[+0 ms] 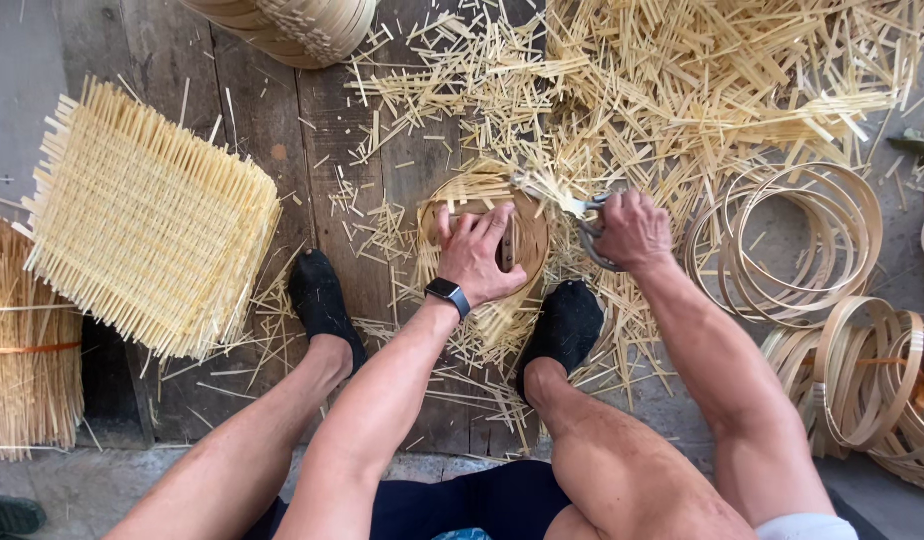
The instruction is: The person sits on the floor and repeatedly places a circular bamboo frame onto a flat woven bamboo mat, then uses shears to trim the excess mat material around the frame's edge. The trimmed pieces are discarded, and the process is repeated with new mats.
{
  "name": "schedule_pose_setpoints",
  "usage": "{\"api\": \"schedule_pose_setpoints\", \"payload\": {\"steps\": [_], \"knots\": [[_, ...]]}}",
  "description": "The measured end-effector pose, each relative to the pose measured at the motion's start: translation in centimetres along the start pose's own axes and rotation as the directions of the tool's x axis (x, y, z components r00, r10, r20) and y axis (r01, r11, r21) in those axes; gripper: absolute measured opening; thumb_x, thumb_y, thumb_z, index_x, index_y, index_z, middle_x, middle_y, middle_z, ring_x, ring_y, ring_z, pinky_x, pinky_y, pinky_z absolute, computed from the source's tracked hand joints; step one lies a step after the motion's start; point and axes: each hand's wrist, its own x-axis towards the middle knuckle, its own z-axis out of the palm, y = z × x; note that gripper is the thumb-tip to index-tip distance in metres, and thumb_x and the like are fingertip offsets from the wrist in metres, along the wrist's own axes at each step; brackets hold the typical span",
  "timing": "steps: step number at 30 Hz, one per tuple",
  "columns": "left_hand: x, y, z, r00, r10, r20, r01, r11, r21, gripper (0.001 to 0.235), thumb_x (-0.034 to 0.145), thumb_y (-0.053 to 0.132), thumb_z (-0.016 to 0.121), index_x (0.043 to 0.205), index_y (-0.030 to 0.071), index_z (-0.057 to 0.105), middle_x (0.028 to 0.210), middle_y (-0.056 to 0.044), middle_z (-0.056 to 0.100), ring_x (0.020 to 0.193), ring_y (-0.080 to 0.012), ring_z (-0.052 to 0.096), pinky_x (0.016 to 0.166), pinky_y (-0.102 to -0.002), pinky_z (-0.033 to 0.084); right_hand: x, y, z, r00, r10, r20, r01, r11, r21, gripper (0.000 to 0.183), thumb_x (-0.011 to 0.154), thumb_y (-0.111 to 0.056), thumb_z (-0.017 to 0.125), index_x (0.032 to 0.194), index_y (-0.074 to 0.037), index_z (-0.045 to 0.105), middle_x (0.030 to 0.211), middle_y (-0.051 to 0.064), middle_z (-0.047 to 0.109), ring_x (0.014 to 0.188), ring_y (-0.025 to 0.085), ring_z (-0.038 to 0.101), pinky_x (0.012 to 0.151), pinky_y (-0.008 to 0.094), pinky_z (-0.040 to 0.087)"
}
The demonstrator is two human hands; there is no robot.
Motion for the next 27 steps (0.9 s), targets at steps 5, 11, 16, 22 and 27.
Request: {"api": "schedule_pose_setpoints", "payload": {"steps": [5,11,16,22,27], "knots": [[0.1,-0.6,-0.2,0.995,0.087,0.038,-0.087,0.996,0.002,0.098,0.062,0.041,0.074,0.151,0.013,0.042,0.141,-0.006,0.062,0.117,-0.0297,0.057,0.124,-0.060,0.005,0.5,0.0,-1.1,0.967,-0.136,-0.216,0.120,0.989,-0.083,0.063,0.077,-0.049,0.068,0.105,0.007,0.065,0.095,0.025,0.065,0.087,0.035,0.066,0.074,0.048,0.057],[-1.1,-0.8,0.6,0.991,0.119,-0.064,-0.114,0.991,0.075,0.110,0.053,0.042,0.080,0.149,0.012,0.036,0.143,-0.015,0.052,0.133,-0.0368,0.044,0.122,-0.062,0.014,0.9,0.2,-0.9,0.996,-0.068,-0.065,0.063,0.995,-0.076,0.037,0.090,-0.022,0.061,0.114,0.006,0.064,0.107,0.025,0.065,0.096,0.034,0.067,0.080,0.046,0.058],[-2.0,-0.5,2.7,0.921,-0.353,-0.164,0.333,0.933,-0.139,0.130,0.058,0.046,0.088,0.158,0.002,0.017,0.139,-0.027,0.044,0.129,-0.0462,0.043,0.117,-0.059,0.033,0.5,0.2,-1.3,0.995,-0.073,-0.063,0.070,0.996,-0.052,0.047,0.091,-0.036,0.063,0.112,0.006,0.062,0.101,0.026,0.064,0.091,0.036,0.066,0.074,0.048,0.058],[-1.6,-1.5,1.5,0.967,-0.251,0.038,0.253,0.966,-0.052,0.125,0.055,0.041,0.089,0.155,0.006,0.022,0.129,-0.019,0.049,0.123,-0.0387,0.046,0.115,-0.054,0.032,1.0,-0.4,-1.4,0.986,-0.114,-0.119,0.096,0.984,-0.153,0.055,0.089,-0.047,0.066,0.109,0.004,0.064,0.099,0.023,0.065,0.088,0.032,0.066,0.077,0.045,0.058],[-1.7,-2.5,0.2,0.995,-0.062,0.084,0.064,0.998,-0.017,0.121,0.050,0.033,0.089,0.152,0.012,0.027,0.133,-0.015,0.050,0.126,-0.0366,0.046,0.112,-0.053,0.033,1.1,0.1,-0.5,0.996,-0.084,-0.020,0.082,0.991,-0.110,0.050,0.099,-0.045,0.065,0.114,0.002,0.065,0.106,0.021,0.066,0.098,0.031,0.066,0.081,0.045,0.058]]}}
